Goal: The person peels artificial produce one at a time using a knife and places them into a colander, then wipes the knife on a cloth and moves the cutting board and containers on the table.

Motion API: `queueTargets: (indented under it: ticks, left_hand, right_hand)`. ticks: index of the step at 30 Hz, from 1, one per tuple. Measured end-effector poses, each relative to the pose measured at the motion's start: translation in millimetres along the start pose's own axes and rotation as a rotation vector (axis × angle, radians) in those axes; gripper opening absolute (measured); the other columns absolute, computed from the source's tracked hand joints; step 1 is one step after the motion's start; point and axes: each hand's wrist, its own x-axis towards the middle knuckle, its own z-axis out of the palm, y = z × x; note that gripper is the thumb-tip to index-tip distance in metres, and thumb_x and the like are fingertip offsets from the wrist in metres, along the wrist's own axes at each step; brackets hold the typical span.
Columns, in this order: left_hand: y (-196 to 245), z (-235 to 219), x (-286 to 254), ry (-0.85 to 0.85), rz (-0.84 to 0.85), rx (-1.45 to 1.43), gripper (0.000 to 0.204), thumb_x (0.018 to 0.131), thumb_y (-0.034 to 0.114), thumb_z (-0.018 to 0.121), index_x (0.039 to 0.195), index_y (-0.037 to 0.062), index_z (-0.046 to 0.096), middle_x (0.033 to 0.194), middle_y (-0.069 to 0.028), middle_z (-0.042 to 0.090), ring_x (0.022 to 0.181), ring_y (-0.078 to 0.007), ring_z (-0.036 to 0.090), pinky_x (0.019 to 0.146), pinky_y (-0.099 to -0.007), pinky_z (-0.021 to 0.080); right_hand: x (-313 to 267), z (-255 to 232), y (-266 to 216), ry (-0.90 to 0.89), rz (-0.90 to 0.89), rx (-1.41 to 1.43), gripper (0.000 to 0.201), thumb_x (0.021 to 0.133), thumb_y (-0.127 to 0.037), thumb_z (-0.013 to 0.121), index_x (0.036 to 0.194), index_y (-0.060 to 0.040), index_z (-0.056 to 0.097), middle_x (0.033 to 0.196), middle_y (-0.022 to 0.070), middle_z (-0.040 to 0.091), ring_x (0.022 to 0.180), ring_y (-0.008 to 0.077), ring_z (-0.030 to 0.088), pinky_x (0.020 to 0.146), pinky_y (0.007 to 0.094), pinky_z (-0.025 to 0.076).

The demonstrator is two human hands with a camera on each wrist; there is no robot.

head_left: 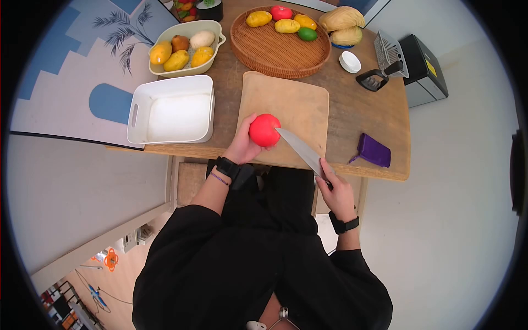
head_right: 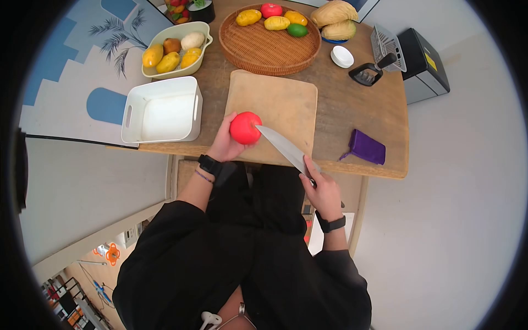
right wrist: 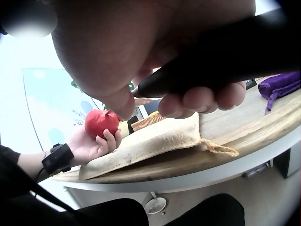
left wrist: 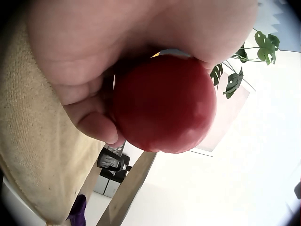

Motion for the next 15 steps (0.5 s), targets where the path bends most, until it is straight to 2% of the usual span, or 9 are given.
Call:
queueTargets:
  ticks: [2, 6, 8, 9, 10, 11, 14, 15]
  left_hand:
    - [1, 3, -2, 0.082, -0.003, -0.009, 0.057, 0.103, 0.059, 0.045, 0.129, 0.0096, 0.058, 0.113, -0.0116, 0.068, 0.091, -0.0267, 0.065, 0.071, -0.0375, 0.051]
    - [2, 5, -6, 0.083, 0.009, -0.037, 0.054, 0.104, 0.059, 0.046, 0.131, 0.0126, 0.056, 0.114, -0.011, 0.067, 0.089, -0.0262, 0.066, 0.066, -0.0367, 0.051]
    - [2, 4, -8, 0.052, -0.026, -0.052, 0.055, 0.103, 0.057, 0.049, 0.131, 0.0097, 0.056, 0.117, -0.0096, 0.066, 0.088, -0.0235, 0.063, 0.069, -0.0341, 0.05]
    - [1, -2, -7, 0.052, -0.027, -0.054, 0.055, 0.103, 0.057, 0.049, 0.131, 0.0097, 0.056, 0.117, -0.0096, 0.066, 0.088, -0.0235, 0.063, 0.069, -0.0341, 0.05]
    - [-2, -11, -4, -0.038, -0.028, 0.016, 0.056, 0.103, 0.057, 0.05, 0.132, 0.0096, 0.055, 0.118, -0.0094, 0.066, 0.086, -0.0222, 0.062, 0.068, -0.0337, 0.05]
    - [-5, -19, -1, -0.131, -0.028, 0.088, 0.056, 0.102, 0.057, 0.052, 0.133, 0.0095, 0.055, 0.118, -0.0093, 0.065, 0.084, -0.0209, 0.061, 0.067, -0.0332, 0.049]
    - [-7, -12, -3, -0.057, 0.057, 0.139, 0.049, 0.102, 0.051, 0.058, 0.133, 0.0138, 0.054, 0.116, -0.0079, 0.065, 0.09, -0.0198, 0.063, 0.065, -0.0308, 0.049]
    - [-7, -11, -2, -0.056, 0.055, 0.137, 0.049, 0.102, 0.051, 0.058, 0.133, 0.0138, 0.054, 0.116, -0.0079, 0.065, 0.09, -0.0198, 0.063, 0.065, -0.0308, 0.049]
  right_hand:
    - [3, 0, 1, 0.012, -0.014, -0.003, 0.056, 0.093, -0.027, 0.074, 0.147, -0.0266, 0.059, 0.075, 0.0116, 0.067, 0.066, 0.0311, 0.066, 0.063, 0.042, 0.053]
    - [2, 1, -2, 0.004, -0.014, -0.004, 0.056, 0.094, -0.027, 0.074, 0.147, -0.0263, 0.059, 0.075, 0.0119, 0.067, 0.066, 0.0313, 0.065, 0.063, 0.0423, 0.053]
    - [5, 0, -3, 0.006, -0.024, -0.015, 0.055, 0.094, -0.027, 0.073, 0.147, -0.0261, 0.059, 0.075, 0.012, 0.067, 0.066, 0.0315, 0.066, 0.063, 0.0424, 0.053]
    - [6, -2, -7, -0.032, 0.015, -0.02, 0.055, 0.094, -0.024, 0.073, 0.147, -0.0232, 0.059, 0.081, 0.0134, 0.07, 0.069, 0.0311, 0.068, 0.065, 0.0409, 0.054]
    - [5, -4, -10, -0.07, 0.054, -0.026, 0.054, 0.094, -0.021, 0.073, 0.147, -0.0203, 0.059, 0.088, 0.0149, 0.072, 0.073, 0.0308, 0.07, 0.067, 0.0394, 0.055]
    - [4, -3, -8, -0.071, 0.055, -0.026, 0.054, 0.094, -0.021, 0.073, 0.147, -0.0203, 0.059, 0.088, 0.0149, 0.072, 0.073, 0.0308, 0.07, 0.067, 0.0394, 0.055]
    - [7, 0, -3, -0.041, 0.014, -0.032, 0.054, 0.094, -0.022, 0.073, 0.146, -0.0204, 0.059, 0.087, 0.0148, 0.072, 0.071, 0.031, 0.069, 0.067, 0.0394, 0.055]
    - [7, 1, -3, -0.027, 0.014, -0.02, 0.054, 0.094, -0.024, 0.073, 0.147, -0.0227, 0.059, 0.081, 0.0138, 0.07, 0.069, 0.0322, 0.068, 0.065, 0.0415, 0.054]
